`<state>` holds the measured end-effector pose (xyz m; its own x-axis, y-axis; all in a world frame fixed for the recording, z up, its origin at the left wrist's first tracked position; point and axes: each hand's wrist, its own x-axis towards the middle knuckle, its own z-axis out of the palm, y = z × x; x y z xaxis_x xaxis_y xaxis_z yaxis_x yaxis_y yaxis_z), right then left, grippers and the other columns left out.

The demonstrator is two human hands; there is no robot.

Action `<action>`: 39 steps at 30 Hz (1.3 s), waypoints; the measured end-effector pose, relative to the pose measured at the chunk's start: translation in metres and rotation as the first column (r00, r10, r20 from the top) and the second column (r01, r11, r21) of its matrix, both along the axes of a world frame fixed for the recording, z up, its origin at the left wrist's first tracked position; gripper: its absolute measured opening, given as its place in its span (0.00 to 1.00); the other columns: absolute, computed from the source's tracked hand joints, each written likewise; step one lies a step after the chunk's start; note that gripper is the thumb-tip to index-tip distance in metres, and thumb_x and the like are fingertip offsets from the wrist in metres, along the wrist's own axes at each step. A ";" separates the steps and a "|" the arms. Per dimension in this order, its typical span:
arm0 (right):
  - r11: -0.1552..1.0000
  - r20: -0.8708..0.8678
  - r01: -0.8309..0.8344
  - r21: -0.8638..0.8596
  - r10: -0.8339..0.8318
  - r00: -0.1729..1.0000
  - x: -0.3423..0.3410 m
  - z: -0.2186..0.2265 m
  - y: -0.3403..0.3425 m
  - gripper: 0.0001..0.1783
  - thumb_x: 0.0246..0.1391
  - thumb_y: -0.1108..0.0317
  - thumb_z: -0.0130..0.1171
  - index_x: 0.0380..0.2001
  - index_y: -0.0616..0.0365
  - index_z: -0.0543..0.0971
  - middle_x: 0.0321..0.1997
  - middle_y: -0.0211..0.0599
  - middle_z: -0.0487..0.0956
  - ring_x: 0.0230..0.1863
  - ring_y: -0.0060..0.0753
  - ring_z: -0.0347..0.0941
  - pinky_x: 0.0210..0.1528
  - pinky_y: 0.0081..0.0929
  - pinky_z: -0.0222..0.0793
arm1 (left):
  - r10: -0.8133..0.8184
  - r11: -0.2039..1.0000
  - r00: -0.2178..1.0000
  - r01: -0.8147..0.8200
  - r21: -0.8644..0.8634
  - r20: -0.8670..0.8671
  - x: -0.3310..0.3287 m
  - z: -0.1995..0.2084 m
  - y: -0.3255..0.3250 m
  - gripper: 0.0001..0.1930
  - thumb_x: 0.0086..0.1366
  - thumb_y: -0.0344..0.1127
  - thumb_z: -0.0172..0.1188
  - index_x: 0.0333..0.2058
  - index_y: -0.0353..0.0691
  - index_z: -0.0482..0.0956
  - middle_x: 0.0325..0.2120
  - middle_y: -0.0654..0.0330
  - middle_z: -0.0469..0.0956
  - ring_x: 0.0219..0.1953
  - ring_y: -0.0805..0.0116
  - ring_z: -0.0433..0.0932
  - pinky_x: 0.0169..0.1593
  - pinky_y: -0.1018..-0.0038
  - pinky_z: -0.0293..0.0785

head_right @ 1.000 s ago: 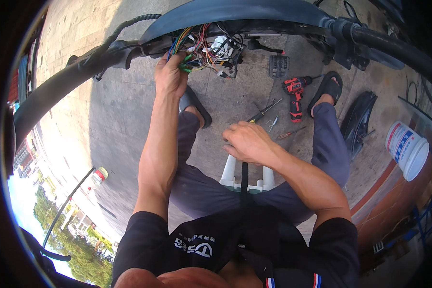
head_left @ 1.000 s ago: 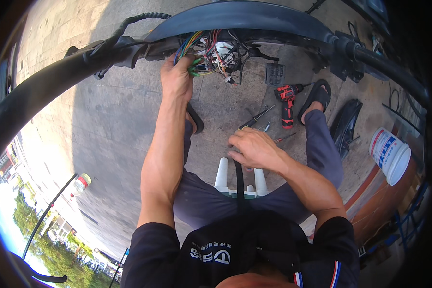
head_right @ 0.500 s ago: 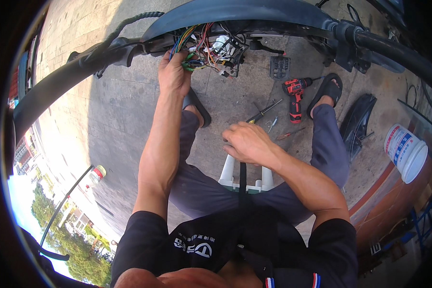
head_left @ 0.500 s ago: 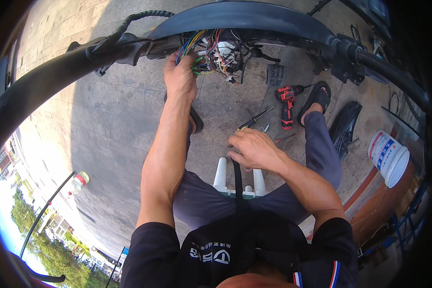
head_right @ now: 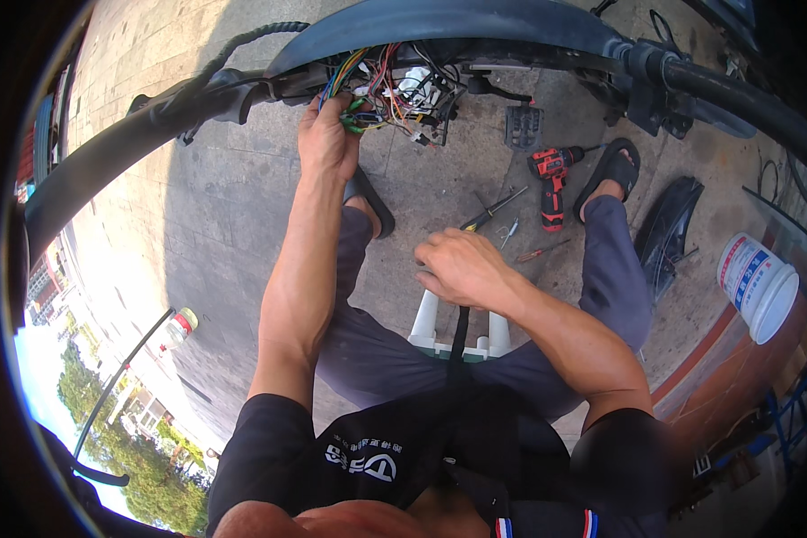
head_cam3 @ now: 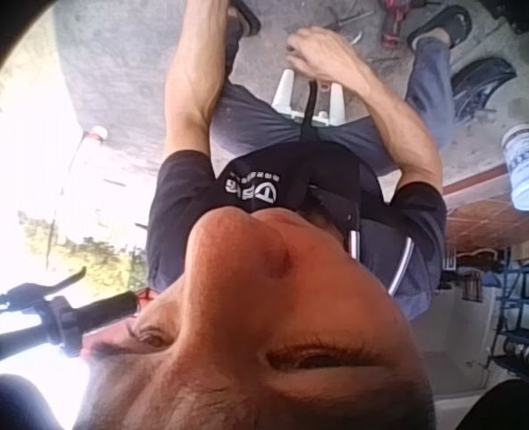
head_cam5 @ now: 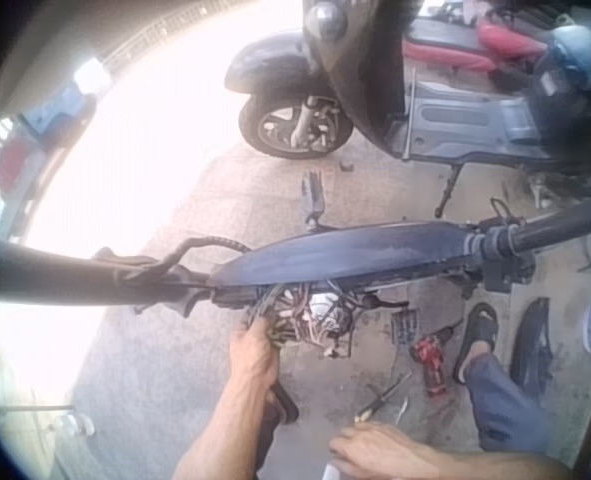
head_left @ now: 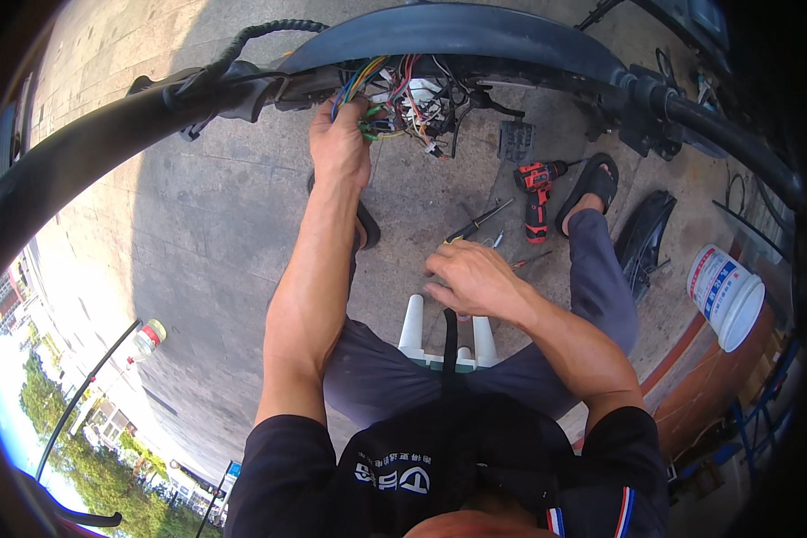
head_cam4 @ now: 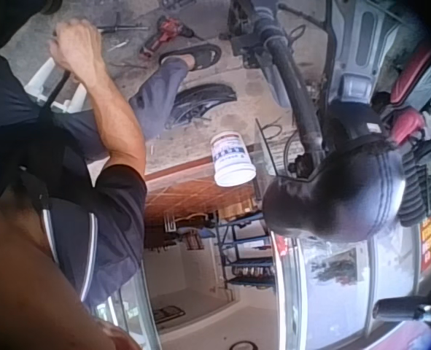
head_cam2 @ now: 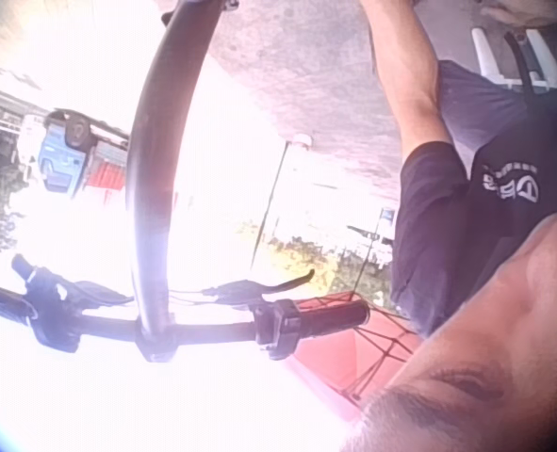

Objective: The person sits on a stool and works on the exposed wiring harness under the handlebars of an electric scooter. They manipulate and connect wires, then briefly test the throttle and brake levers before returning to the wiring.

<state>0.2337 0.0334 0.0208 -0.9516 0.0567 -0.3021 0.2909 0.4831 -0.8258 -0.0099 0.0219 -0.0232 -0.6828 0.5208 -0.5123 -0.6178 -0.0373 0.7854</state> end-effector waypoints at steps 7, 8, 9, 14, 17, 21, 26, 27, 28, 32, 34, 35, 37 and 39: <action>1.000 0.002 -0.002 -0.007 0.002 1.000 0.000 0.000 0.000 0.13 0.50 0.60 0.63 0.32 0.60 0.78 0.34 0.44 0.79 0.42 0.49 0.76 0.44 0.43 0.73 | 0.002 0.999 0.999 0.000 0.039 -0.055 0.003 -0.002 0.000 0.08 0.60 0.23 0.57 0.39 0.30 0.73 0.31 0.56 0.77 0.30 0.65 0.79 0.37 0.71 0.78; 1.000 0.004 -0.002 -0.008 0.002 1.000 0.000 0.000 0.000 0.13 0.50 0.60 0.63 0.32 0.60 0.78 0.34 0.44 0.79 0.42 0.49 0.76 0.44 0.43 0.73 | -0.004 0.999 0.999 0.006 0.042 -0.054 0.002 -0.002 0.000 0.08 0.60 0.23 0.57 0.39 0.30 0.74 0.31 0.56 0.77 0.30 0.65 0.79 0.37 0.71 0.78; 1.000 0.005 -0.002 -0.008 0.002 1.000 0.000 0.000 0.000 0.13 0.50 0.60 0.63 0.32 0.60 0.78 0.34 0.44 0.79 0.42 0.49 0.76 0.44 0.43 0.73 | -0.010 0.999 0.999 0.013 0.045 -0.053 0.001 -0.002 -0.001 0.08 0.60 0.23 0.57 0.39 0.29 0.74 0.31 0.56 0.77 0.30 0.65 0.79 0.37 0.71 0.78; 1.000 0.010 -0.004 -0.009 0.004 1.000 0.000 -0.001 0.000 0.13 0.51 0.60 0.62 0.32 0.60 0.78 0.34 0.44 0.79 0.42 0.49 0.76 0.44 0.43 0.73 | -0.047 0.998 0.999 0.048 0.048 -0.018 -0.003 -0.004 -0.003 0.08 0.62 0.22 0.56 0.41 0.34 0.74 0.32 0.57 0.78 0.31 0.63 0.80 0.34 0.70 0.75; 1.000 0.011 -0.001 -0.010 0.001 1.000 0.000 -0.001 -0.001 0.14 0.50 0.60 0.63 0.33 0.60 0.79 0.34 0.44 0.78 0.41 0.49 0.76 0.44 0.43 0.72 | -0.046 0.997 0.999 0.047 0.053 -0.010 -0.003 -0.004 -0.004 0.09 0.61 0.22 0.56 0.41 0.34 0.74 0.32 0.57 0.78 0.31 0.63 0.80 0.34 0.70 0.74; 1.000 0.004 0.004 -0.004 -0.004 1.000 0.000 -0.002 -0.002 0.14 0.49 0.62 0.64 0.34 0.61 0.79 0.34 0.43 0.78 0.41 0.49 0.75 0.44 0.42 0.71 | -0.041 0.998 0.999 0.041 0.054 0.001 -0.003 -0.003 -0.004 0.09 0.61 0.21 0.55 0.41 0.34 0.74 0.33 0.58 0.78 0.32 0.62 0.80 0.35 0.70 0.75; 1.000 0.007 -0.004 -0.001 0.004 1.000 -0.001 -0.003 -0.001 0.14 0.49 0.61 0.64 0.33 0.61 0.79 0.34 0.44 0.78 0.41 0.49 0.75 0.45 0.43 0.71 | -0.028 0.999 1.000 0.028 0.044 0.002 -0.003 -0.002 -0.002 0.10 0.60 0.20 0.54 0.41 0.34 0.73 0.33 0.58 0.77 0.32 0.62 0.80 0.36 0.69 0.77; 1.000 0.004 -0.005 0.002 0.005 1.000 -0.001 -0.003 -0.001 0.14 0.50 0.60 0.64 0.32 0.61 0.79 0.34 0.44 0.78 0.41 0.49 0.76 0.44 0.43 0.72 | -0.029 0.999 1.000 0.029 0.039 0.004 -0.003 -0.002 -0.002 0.10 0.60 0.20 0.54 0.41 0.34 0.73 0.33 0.57 0.77 0.32 0.62 0.80 0.37 0.68 0.77; 1.000 0.000 -0.007 0.005 0.007 1.000 -0.001 -0.003 -0.001 0.14 0.50 0.60 0.63 0.32 0.61 0.78 0.34 0.44 0.79 0.41 0.49 0.76 0.44 0.43 0.73 | -0.033 0.999 0.999 0.033 0.037 -0.001 -0.004 -0.002 -0.002 0.10 0.60 0.20 0.54 0.42 0.34 0.73 0.33 0.57 0.77 0.32 0.62 0.80 0.37 0.68 0.77; 1.000 -0.007 0.002 0.004 -0.002 1.000 0.000 -0.003 -0.001 0.14 0.50 0.60 0.64 0.32 0.61 0.78 0.34 0.44 0.79 0.41 0.49 0.76 0.44 0.43 0.73 | -0.047 0.998 0.999 0.047 0.029 -0.012 -0.004 -0.002 -0.003 0.10 0.60 0.20 0.54 0.42 0.33 0.73 0.33 0.57 0.78 0.32 0.62 0.80 0.37 0.68 0.77; 1.000 -0.016 0.004 0.006 -0.003 1.000 0.000 -0.003 -0.001 0.14 0.49 0.60 0.64 0.31 0.61 0.78 0.33 0.44 0.79 0.41 0.49 0.76 0.44 0.43 0.73 | -0.048 0.999 0.999 0.049 0.021 -0.018 -0.003 -0.002 -0.003 0.10 0.61 0.20 0.54 0.42 0.33 0.73 0.33 0.57 0.78 0.33 0.62 0.80 0.37 0.69 0.77; 1.000 -0.014 0.005 0.002 -0.005 1.000 0.000 -0.003 -0.001 0.14 0.49 0.60 0.64 0.31 0.61 0.78 0.33 0.45 0.79 0.41 0.49 0.76 0.44 0.43 0.73 | -0.047 0.999 0.999 0.048 0.015 -0.023 -0.003 -0.002 -0.002 0.10 0.61 0.20 0.54 0.42 0.34 0.73 0.33 0.57 0.78 0.33 0.62 0.80 0.37 0.69 0.77; 1.000 -0.015 0.004 0.005 -0.004 1.000 0.000 -0.003 -0.001 0.14 0.49 0.60 0.64 0.31 0.61 0.78 0.33 0.45 0.79 0.41 0.50 0.76 0.44 0.43 0.73 | -0.050 0.999 0.998 0.050 0.005 -0.034 -0.002 -0.001 -0.002 0.10 0.61 0.20 0.54 0.42 0.34 0.73 0.34 0.57 0.78 0.33 0.62 0.80 0.37 0.69 0.77; 1.000 -0.015 0.006 0.001 -0.006 1.000 -0.001 -0.003 0.000 0.14 0.49 0.60 0.64 0.31 0.61 0.78 0.33 0.45 0.79 0.42 0.50 0.76 0.44 0.43 0.73 | -0.059 0.998 0.997 0.059 -0.006 -0.046 -0.002 -0.001 -0.002 0.10 0.61 0.20 0.54 0.42 0.34 0.73 0.34 0.57 0.78 0.33 0.63 0.80 0.37 0.69 0.77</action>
<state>0.2332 0.0329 0.0177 -0.9557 0.0627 -0.2875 0.2812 0.4820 -0.8298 -0.0123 0.0197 -0.0241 -0.6740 0.5586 -0.4835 -0.5820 0.0015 0.8132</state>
